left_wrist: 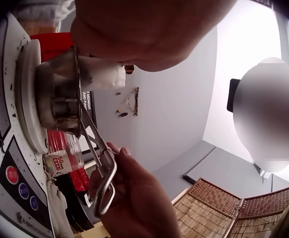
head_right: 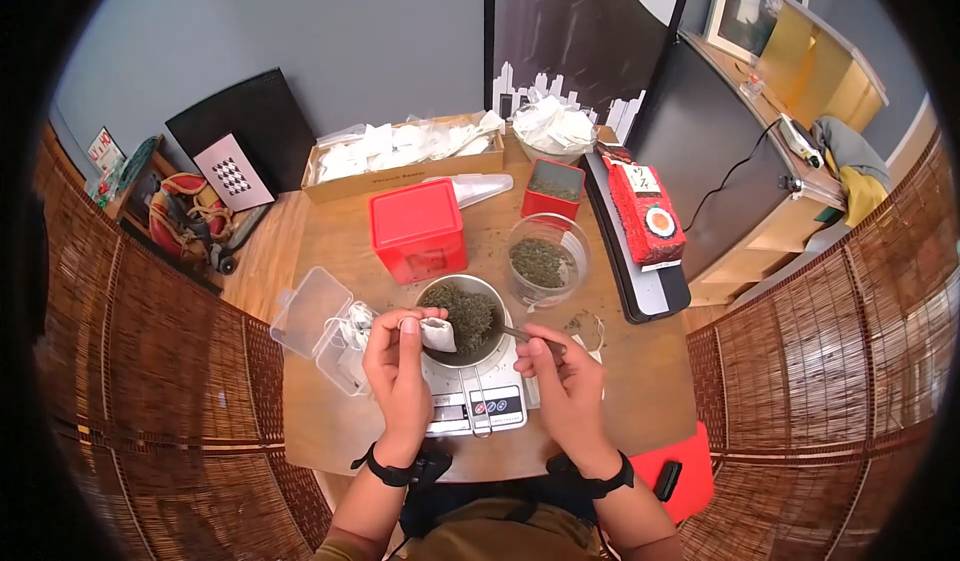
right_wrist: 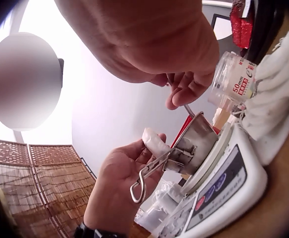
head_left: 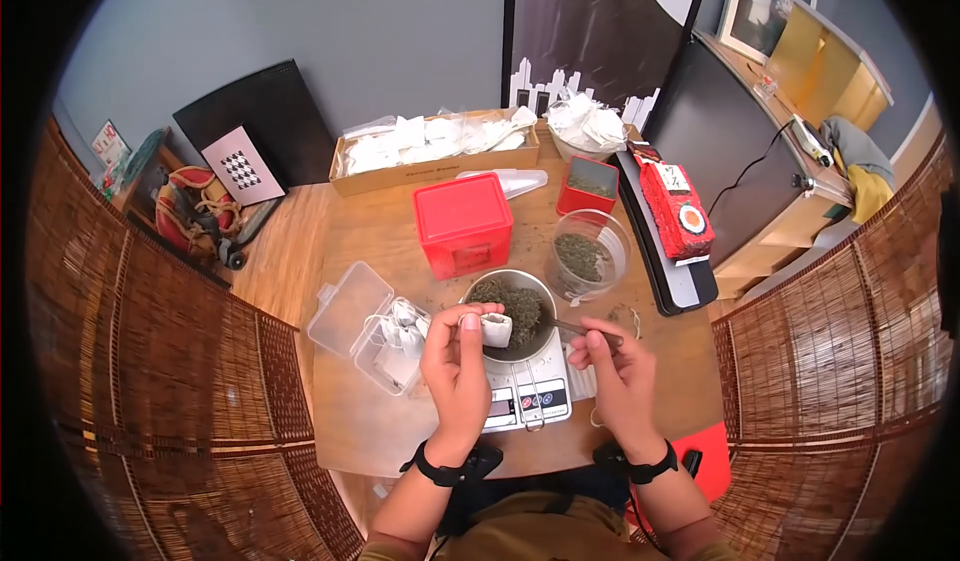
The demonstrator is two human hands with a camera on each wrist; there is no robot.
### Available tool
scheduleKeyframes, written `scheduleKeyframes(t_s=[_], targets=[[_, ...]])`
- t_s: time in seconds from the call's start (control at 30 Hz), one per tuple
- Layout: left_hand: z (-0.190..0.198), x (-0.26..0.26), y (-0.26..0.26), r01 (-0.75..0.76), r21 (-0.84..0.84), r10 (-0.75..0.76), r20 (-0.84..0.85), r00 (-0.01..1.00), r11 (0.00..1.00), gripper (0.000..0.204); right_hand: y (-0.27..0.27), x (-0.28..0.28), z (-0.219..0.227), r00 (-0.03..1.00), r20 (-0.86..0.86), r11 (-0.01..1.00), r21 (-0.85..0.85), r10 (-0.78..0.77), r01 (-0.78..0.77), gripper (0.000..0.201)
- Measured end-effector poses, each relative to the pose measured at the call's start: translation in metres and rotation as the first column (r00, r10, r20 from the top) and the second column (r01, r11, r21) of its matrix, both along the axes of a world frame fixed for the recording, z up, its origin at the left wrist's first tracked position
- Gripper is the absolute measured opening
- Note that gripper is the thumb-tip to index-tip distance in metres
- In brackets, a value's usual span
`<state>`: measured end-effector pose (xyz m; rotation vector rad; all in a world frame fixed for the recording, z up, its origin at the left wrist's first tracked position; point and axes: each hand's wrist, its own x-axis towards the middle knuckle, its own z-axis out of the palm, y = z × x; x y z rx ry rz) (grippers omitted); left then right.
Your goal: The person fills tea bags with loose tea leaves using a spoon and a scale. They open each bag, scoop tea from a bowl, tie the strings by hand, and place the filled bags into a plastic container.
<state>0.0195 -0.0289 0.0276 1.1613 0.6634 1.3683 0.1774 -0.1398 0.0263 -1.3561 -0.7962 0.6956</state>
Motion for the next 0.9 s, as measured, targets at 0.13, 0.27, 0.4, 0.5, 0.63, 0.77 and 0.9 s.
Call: scheduleKeyframes(t_s=[0.13,0.27,0.4,0.5,0.63,0.77,0.9], targets=[[0.0,0.0,0.001,0.004,0.012,-0.004,-0.045,0.999,1.0,0.017,0.0,-0.004,-0.004,0.995,-0.091,0.999,0.012,-0.029,0.03,0.032],[-0.002,0.001,0.004,0.01,-0.003,-0.01,-0.046,0.999,1.0,0.018,0.002,-0.003,-0.011,0.986,-0.162,0.999,0.023,-0.044,0.049,0.031],[-0.004,-0.001,0.006,-0.002,0.013,0.002,-0.069,0.998,1.0,0.018,0.001,-0.004,-0.019,0.978,-0.195,0.995,0.054,-0.066,0.078,0.028],[-0.005,-0.001,0.009,-0.001,0.046,0.005,-0.091,0.996,0.999,0.016,0.002,0.002,-0.015,0.965,-0.246,0.992,0.067,-0.088,0.108,0.025],[-0.003,-0.001,0.009,-0.005,0.106,0.026,-0.199,0.98,0.994,0.014,0.001,0.014,-0.012,0.957,-0.277,0.993,0.057,-0.086,0.106,0.025],[0.006,0.002,0.005,-0.014,0.133,0.054,-0.298,0.953,0.991,0.013,0.001,0.025,-0.011,0.932,-0.358,0.995,0.057,-0.058,0.084,0.026],[0.003,0.0,0.007,-0.002,0.147,0.051,-0.33,0.943,0.989,0.014,0.0,0.031,-0.01,0.884,-0.466,0.993,0.078,-0.041,0.087,0.026]])
